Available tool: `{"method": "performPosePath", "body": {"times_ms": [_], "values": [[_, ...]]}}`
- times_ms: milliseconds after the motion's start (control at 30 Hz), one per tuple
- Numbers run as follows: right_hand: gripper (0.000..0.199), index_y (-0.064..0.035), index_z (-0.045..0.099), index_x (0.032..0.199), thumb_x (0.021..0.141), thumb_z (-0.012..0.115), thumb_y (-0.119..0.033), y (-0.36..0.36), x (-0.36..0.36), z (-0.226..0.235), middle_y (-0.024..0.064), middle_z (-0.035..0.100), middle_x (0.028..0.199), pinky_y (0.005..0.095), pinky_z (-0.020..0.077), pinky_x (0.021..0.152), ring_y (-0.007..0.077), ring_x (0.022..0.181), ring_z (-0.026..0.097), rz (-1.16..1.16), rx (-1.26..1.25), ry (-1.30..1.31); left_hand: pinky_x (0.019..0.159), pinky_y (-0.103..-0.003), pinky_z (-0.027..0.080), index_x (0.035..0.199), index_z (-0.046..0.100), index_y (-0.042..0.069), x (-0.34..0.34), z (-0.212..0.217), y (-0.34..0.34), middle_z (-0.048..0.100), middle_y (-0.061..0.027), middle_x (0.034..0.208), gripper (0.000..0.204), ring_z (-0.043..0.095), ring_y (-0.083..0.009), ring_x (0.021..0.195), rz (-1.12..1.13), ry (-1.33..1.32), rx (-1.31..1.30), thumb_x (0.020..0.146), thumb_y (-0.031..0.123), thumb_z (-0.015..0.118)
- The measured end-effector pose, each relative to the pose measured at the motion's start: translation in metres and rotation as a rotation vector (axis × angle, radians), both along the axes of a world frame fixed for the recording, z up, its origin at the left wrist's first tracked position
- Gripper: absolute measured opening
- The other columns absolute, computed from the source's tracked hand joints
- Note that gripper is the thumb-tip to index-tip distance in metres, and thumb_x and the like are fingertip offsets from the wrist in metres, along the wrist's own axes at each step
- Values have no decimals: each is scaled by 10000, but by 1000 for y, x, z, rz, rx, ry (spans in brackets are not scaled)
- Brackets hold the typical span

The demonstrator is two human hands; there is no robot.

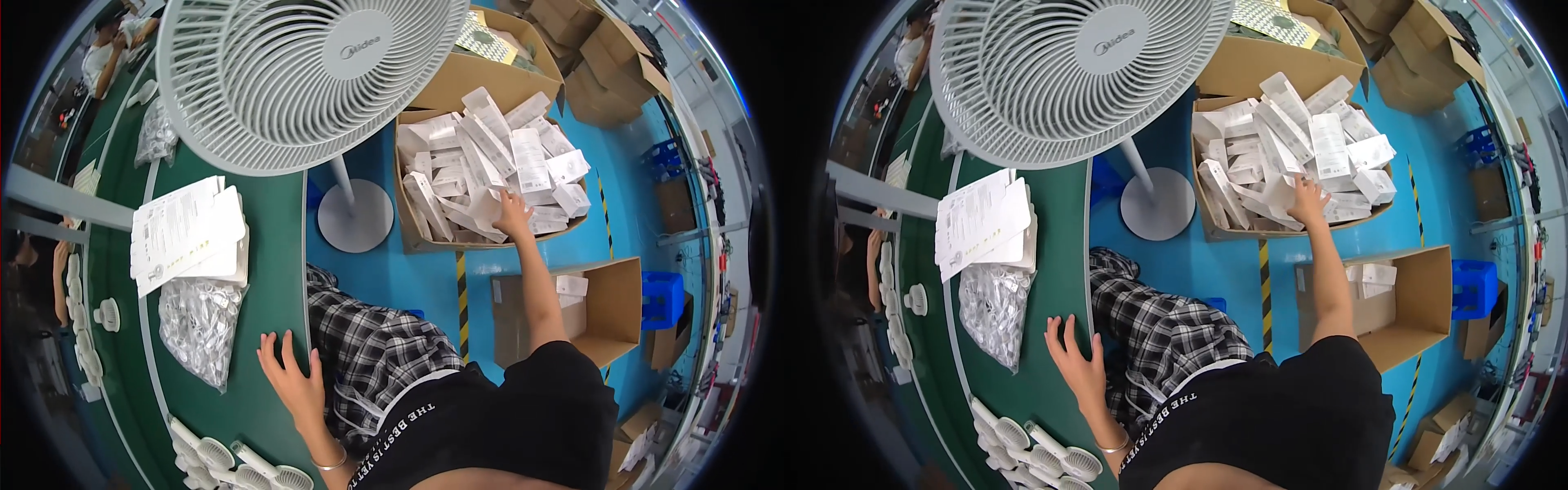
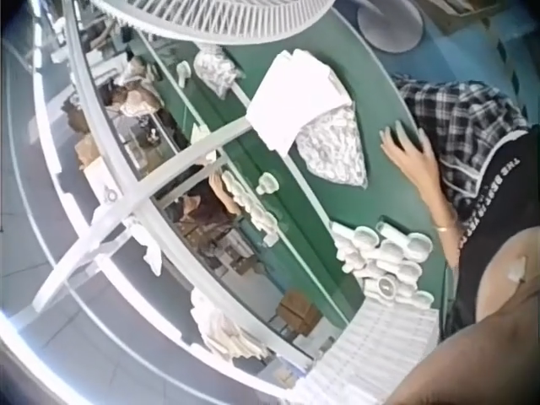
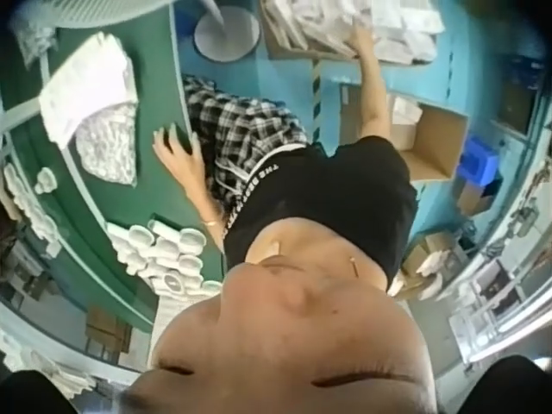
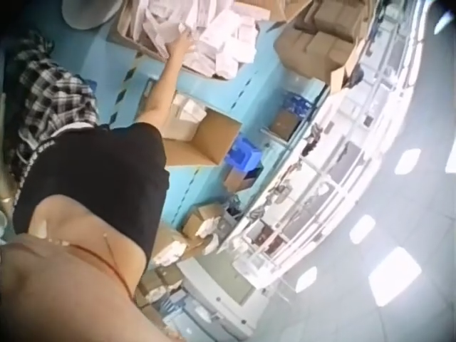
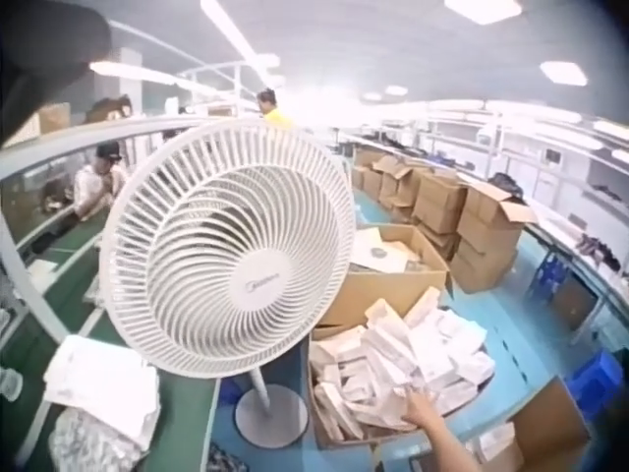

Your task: Packaging small portable fans into boxes.

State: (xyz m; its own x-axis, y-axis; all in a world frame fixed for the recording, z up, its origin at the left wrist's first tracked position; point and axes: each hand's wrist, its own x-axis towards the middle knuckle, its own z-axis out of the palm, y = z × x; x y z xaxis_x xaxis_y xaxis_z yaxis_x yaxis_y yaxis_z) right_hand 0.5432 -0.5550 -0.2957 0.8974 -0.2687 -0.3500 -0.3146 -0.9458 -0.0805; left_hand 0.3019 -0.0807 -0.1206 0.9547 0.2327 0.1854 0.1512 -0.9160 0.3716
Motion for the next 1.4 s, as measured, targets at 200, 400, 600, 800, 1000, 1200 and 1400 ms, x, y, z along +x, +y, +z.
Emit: {"method": "performPosePath", "body": {"times_ms": [200,400,600,800,1000,1200,1400], "values": [[951,-162,367,1363,555,867,-214,-23,8,-16,144,471,1296,677,227,1037,348,1254,411,157,22,-163,1110,-517,252,1227,538,29,0,8,6,438,-183,1327,485,376,-386,1294,0,-42,-52,780,107,708],[582,-7,553,1145,636,791,-158,24,-23,70,177,612,1026,420,475,823,384,933,585,477,218,-567,1039,-421,361,1306,441,-10,-11,10,5,436,-207,1322,696,432,-379,1245,3,-210,-342,723,164,780],[591,-8,624,1119,660,837,-313,234,-108,230,139,680,984,342,515,791,277,869,676,900,1028,-285,1095,-436,290,1416,263,-17,-6,45,-34,348,-225,1425,1154,362,-339,1316,-192,-312,-1122,551,402,903],[461,34,595,1188,897,618,-323,392,-104,248,155,681,994,322,519,741,219,879,677,1097,1676,-87,827,-311,517,1231,468,-28,-90,35,27,587,-103,1100,583,598,-178,960,609,-855,-955,761,101,787],[164,-64,698,903,763,653,-135,548,-61,216,137,636,970,404,478,824,303,954,601,1541,717,-479,943,-427,439,1269,355,-95,-150,-13,67,505,-193,1217,855,535,-278,1108,906,-939,-194,857,640,504],[154,-121,702,820,675,720,-171,573,-56,230,112,605,952,424,445,854,299,1028,553,1782,225,-327,913,-429,440,1276,358,-74,-142,-10,70,495,-211,1177,902,536,-324,1084,750,-802,-127,840,711,442],[146,-43,646,802,689,724,-91,569,-55,260,112,631,851,391,463,800,297,875,590,1746,687,-275,890,-438,465,1277,316,0,-129,13,83,477,-214,1185,836,543,-333,1087,629,-920,-224,812,645,572]]}}
